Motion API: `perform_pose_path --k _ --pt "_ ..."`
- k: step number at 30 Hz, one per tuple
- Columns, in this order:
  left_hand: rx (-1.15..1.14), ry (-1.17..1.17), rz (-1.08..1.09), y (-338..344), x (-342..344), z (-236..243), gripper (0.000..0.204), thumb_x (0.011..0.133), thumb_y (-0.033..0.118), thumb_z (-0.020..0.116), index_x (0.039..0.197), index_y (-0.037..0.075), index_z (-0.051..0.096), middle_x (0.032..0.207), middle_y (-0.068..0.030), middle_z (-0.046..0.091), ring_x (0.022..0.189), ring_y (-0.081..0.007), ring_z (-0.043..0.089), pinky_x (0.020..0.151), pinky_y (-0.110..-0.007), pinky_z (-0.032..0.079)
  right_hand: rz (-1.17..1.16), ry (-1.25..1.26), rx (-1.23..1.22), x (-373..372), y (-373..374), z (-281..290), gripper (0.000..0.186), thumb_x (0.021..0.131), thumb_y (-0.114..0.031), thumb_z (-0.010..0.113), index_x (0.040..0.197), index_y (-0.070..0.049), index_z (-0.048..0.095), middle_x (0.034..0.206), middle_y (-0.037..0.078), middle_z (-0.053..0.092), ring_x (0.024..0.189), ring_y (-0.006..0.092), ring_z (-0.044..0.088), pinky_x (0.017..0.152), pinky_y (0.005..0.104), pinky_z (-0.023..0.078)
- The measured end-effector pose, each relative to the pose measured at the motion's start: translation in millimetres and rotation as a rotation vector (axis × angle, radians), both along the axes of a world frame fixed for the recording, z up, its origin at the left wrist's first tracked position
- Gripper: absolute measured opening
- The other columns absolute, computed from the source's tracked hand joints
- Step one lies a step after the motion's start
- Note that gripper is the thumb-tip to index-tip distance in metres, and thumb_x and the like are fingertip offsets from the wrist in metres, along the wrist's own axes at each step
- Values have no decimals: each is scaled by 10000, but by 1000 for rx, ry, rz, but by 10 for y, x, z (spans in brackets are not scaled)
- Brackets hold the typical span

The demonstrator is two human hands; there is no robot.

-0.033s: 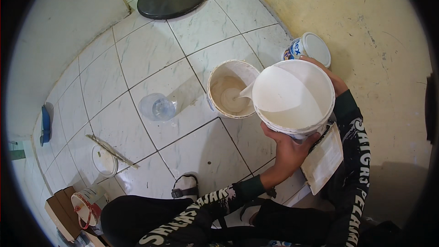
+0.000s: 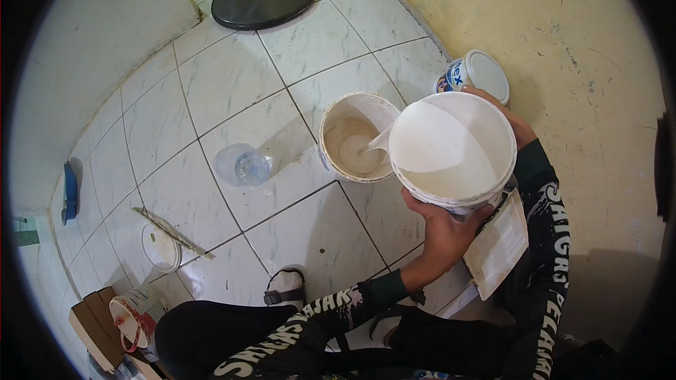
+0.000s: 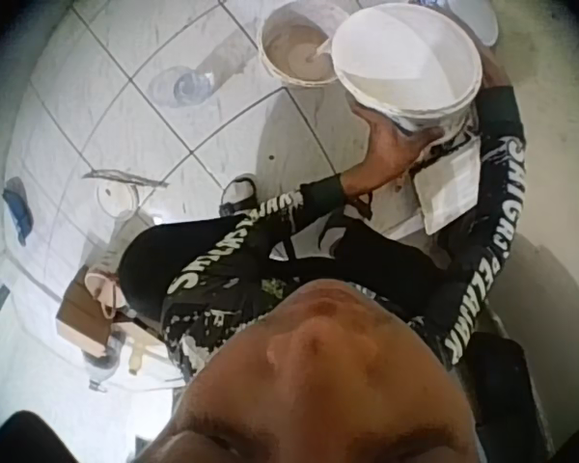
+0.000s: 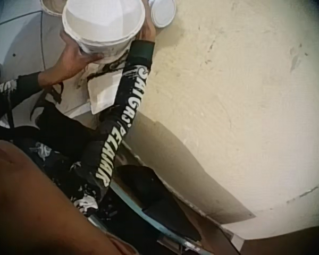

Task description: Mix paint or wall compound in a bucket using a brush and water.

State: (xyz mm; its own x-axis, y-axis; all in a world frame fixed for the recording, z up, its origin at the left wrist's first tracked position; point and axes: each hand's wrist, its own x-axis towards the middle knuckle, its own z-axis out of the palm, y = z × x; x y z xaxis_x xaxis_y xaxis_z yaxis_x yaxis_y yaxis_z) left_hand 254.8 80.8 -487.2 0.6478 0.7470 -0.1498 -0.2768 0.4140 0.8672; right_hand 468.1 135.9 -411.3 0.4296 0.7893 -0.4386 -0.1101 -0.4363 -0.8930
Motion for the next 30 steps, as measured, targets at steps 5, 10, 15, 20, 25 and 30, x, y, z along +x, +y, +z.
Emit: perform_pose_path --k 5,10,15,20,25,30 --pt "9 46 -30 2 -9 80 1195 845 99 828 1394 -35 -225 1419 -308 407 1332 -335 478 1131 -408 358 -93 157 141 758 -277 -821 266 1070 -272 516 1195 -71 638 1147 18 654 1039 92 598 915 255 485" --pt "-145 -1 -145 -68 46 307 1199 833 74 830 1403 -14 -221 1420 -305 391 1329 -340 480 1127 -419 357 -202 234 273 1658 -675 -1095 278 1066 -241 524 1254 -64 626 1215 30 644 1112 99 590 969 253 471" --pt "-115 88 -120 16 -83 170 1202 824 67 837 1416 3 -207 1419 -299 379 1326 -349 479 1115 -425 365 358 -182 -23 608 -62 -476 392 1060 -225 527 1414 -60 552 1407 67 574 1295 147 530 1112 285 395" --pt "-100 53 -105 3 -57 271 1204 813 62 847 1432 15 -185 1435 -292 325 1348 -361 440 1118 -441 349 290 -206 26 515 -218 -368 399 1061 -220 523 1425 -60 542 1417 70 568 1303 152 526 1117 289 393" --pt "-29 56 -61 -25 -28 254 1233 781 46 867 1451 12 -168 1443 -278 267 1386 -368 364 1150 -457 294 224 -217 88 438 -320 -339 406 1062 -216 518 1436 -59 533 1426 72 563 1312 157 522 1122 294 390" --pt "240 76 25 -96 -13 193 1261 777 42 866 1463 5 -192 1449 -275 268 1394 -377 351 1169 -466 260 173 -222 149 377 -399 -335 413 1064 -211 513 1448 -59 523 1436 75 557 1321 161 518 1126 298 388"
